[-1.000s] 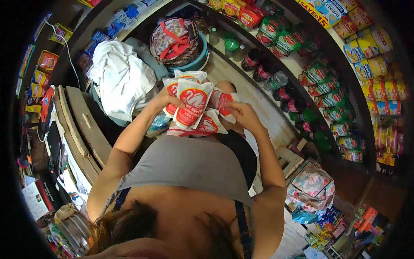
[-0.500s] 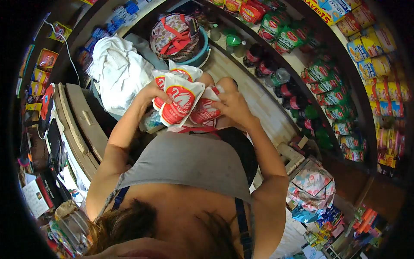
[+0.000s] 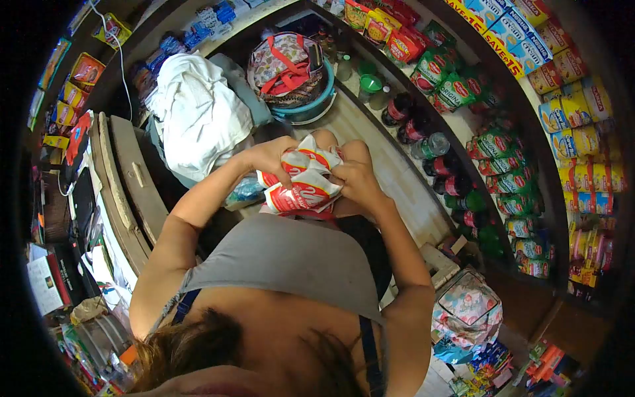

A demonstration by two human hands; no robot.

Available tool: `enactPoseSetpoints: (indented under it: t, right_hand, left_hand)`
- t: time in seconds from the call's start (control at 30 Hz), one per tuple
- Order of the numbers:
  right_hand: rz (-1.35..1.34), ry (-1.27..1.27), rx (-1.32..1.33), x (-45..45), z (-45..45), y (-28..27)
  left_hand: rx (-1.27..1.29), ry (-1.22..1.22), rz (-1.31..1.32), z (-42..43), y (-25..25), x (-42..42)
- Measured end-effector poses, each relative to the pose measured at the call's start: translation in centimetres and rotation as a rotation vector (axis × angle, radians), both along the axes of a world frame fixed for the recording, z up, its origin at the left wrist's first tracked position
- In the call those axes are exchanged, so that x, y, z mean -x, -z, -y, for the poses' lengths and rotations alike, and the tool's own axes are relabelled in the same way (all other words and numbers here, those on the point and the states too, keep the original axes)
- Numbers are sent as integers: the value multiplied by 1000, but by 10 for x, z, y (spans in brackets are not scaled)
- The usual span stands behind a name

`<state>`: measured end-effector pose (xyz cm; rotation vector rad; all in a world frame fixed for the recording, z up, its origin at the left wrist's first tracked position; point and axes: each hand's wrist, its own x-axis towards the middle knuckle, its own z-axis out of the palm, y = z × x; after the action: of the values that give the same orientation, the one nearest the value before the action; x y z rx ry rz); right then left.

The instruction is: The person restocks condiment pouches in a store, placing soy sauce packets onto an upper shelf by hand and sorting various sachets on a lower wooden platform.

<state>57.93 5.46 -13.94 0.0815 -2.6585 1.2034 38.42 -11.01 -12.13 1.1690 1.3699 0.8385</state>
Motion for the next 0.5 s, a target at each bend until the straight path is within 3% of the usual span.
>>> enactPoseSetpoints:
  t: [0.17, 0.2, 0.3, 0.4, 0.5]
  right_hand:
    - [-63, -25, -53, -4, -2, 7]
    - [-99, -32, -50, -3, -3, 9]
    - [-70, -46, -34, -5, -1, 11]
    - [-47, 4, -2, -5, 2, 11]
    - [-4, 57, 6, -7, 2, 9]
  left_hand:
    - [-224, 21, -96, -2, 8, -10]
    - [-393, 27, -181, -6, 12, -9]
    - [-151, 16, 93, -4, 18, -10]
    - [-245, 55, 1, -5, 24, -8]
    - [-174, 47, 13, -2, 24, -10]
